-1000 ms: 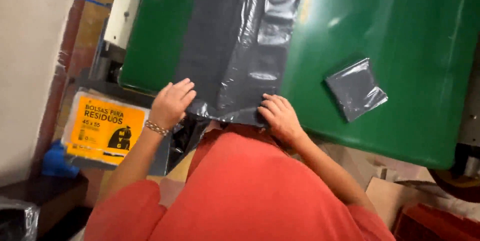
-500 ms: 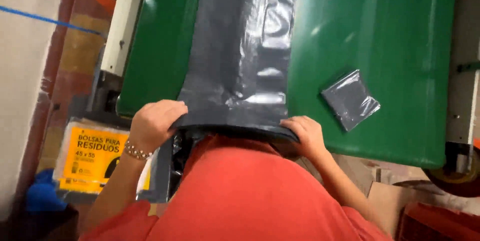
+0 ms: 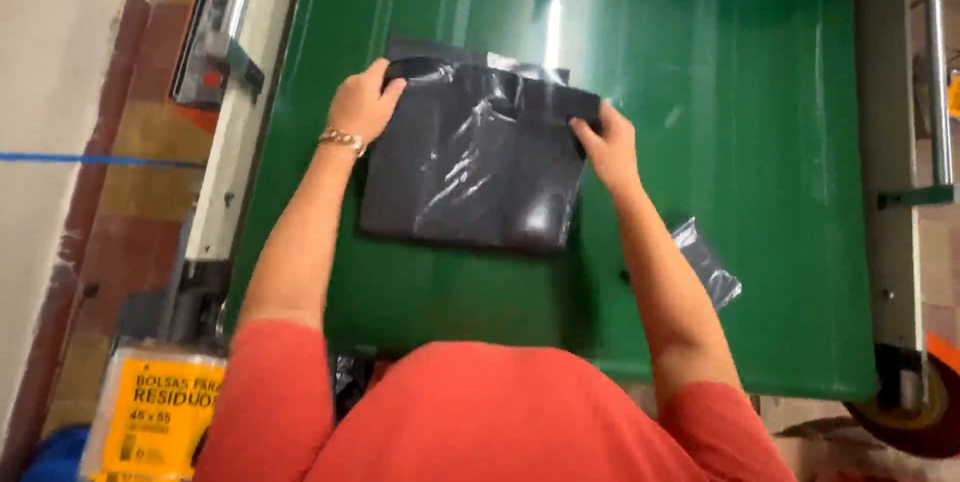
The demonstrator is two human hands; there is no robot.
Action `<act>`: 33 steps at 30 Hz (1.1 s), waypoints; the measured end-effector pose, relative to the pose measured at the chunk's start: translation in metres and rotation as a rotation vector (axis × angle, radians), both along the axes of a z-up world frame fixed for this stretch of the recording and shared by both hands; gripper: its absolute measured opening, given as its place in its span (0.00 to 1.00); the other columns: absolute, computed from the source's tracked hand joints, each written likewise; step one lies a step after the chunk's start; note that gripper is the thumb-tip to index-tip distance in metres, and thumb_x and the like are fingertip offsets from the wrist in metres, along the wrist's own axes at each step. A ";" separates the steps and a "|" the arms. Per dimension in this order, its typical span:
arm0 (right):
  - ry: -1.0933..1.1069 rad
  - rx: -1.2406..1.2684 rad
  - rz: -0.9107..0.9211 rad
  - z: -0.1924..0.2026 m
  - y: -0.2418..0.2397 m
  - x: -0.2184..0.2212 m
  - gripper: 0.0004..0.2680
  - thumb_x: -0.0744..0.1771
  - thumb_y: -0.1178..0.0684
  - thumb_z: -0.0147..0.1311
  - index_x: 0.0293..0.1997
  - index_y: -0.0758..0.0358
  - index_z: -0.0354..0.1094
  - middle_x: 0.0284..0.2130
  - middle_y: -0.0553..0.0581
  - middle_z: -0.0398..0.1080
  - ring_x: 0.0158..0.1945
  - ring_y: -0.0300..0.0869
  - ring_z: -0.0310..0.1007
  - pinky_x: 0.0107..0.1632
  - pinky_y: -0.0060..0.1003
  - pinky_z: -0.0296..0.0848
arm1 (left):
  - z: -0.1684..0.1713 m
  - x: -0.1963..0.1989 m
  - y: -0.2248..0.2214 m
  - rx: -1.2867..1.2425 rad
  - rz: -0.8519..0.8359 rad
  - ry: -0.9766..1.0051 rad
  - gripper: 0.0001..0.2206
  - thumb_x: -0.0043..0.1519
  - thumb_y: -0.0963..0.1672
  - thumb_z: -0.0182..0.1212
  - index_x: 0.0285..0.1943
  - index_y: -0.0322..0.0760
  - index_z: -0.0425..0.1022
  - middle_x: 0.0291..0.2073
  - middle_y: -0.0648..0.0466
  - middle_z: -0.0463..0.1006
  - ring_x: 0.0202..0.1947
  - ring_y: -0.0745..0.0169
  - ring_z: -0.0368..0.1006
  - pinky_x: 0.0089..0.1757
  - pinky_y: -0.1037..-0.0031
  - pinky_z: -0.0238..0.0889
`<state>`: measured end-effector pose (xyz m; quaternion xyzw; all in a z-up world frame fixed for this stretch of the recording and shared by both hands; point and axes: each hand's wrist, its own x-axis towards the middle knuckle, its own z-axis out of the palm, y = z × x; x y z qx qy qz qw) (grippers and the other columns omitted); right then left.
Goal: Folding plastic bags coming off a conveyor belt and placing them into a collection bin.
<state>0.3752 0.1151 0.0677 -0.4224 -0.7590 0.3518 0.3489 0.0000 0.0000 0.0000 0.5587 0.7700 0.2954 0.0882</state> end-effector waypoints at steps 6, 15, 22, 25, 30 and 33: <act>-0.336 0.083 -0.153 -0.073 0.079 -0.032 0.07 0.63 0.50 0.60 0.35 0.62 0.72 0.28 0.64 0.73 0.37 0.62 0.74 0.41 0.54 0.70 | -0.041 -0.008 0.061 -0.166 0.137 0.011 0.14 0.68 0.53 0.51 0.50 0.44 0.71 0.35 0.41 0.81 0.41 0.35 0.79 0.43 0.50 0.70; -0.652 -0.163 -0.075 -0.055 0.097 -0.065 0.25 0.57 0.42 0.71 0.50 0.60 0.61 0.44 0.62 0.70 0.52 0.59 0.72 0.53 0.52 0.70 | -0.010 0.053 0.031 0.252 0.135 0.610 0.25 0.55 0.54 0.68 0.57 0.42 0.70 0.44 0.51 0.73 0.46 0.51 0.69 0.33 0.60 0.70; -0.813 -0.135 -0.008 -0.060 0.101 -0.075 0.18 0.59 0.41 0.67 0.46 0.60 0.72 0.41 0.64 0.74 0.50 0.59 0.74 0.50 0.52 0.72 | -0.026 0.108 0.001 0.327 -0.392 0.405 0.11 0.64 0.54 0.51 0.39 0.53 0.72 0.34 0.65 0.68 0.41 0.66 0.67 0.33 0.75 0.64; -0.488 -0.037 -0.132 -0.021 0.042 -0.069 0.14 0.62 0.53 0.62 0.48 0.56 0.61 0.37 0.64 0.72 0.46 0.64 0.74 0.50 0.58 0.70 | -0.026 0.095 -0.004 0.285 -0.296 0.019 0.05 0.63 0.50 0.59 0.39 0.52 0.76 0.36 0.63 0.75 0.41 0.65 0.71 0.43 0.75 0.68; -0.157 0.517 0.078 0.007 -0.056 -0.022 0.11 0.59 0.61 0.66 0.39 0.49 0.71 0.34 0.46 0.74 0.42 0.47 0.71 0.49 0.43 0.64 | 0.053 0.064 -0.035 -0.194 -0.016 -1.401 0.47 0.59 0.67 0.14 0.69 0.30 0.57 0.65 0.38 0.68 0.65 0.44 0.66 0.60 0.45 0.54; -0.192 0.572 0.156 -0.029 -0.094 0.005 0.13 0.55 0.61 0.66 0.36 0.48 0.72 0.37 0.44 0.75 0.48 0.43 0.71 0.53 0.43 0.63 | 0.031 0.028 -0.063 -0.102 0.156 -1.812 0.46 0.50 0.71 0.39 0.61 0.37 0.66 0.50 0.46 0.77 0.51 0.44 0.75 0.56 0.39 0.61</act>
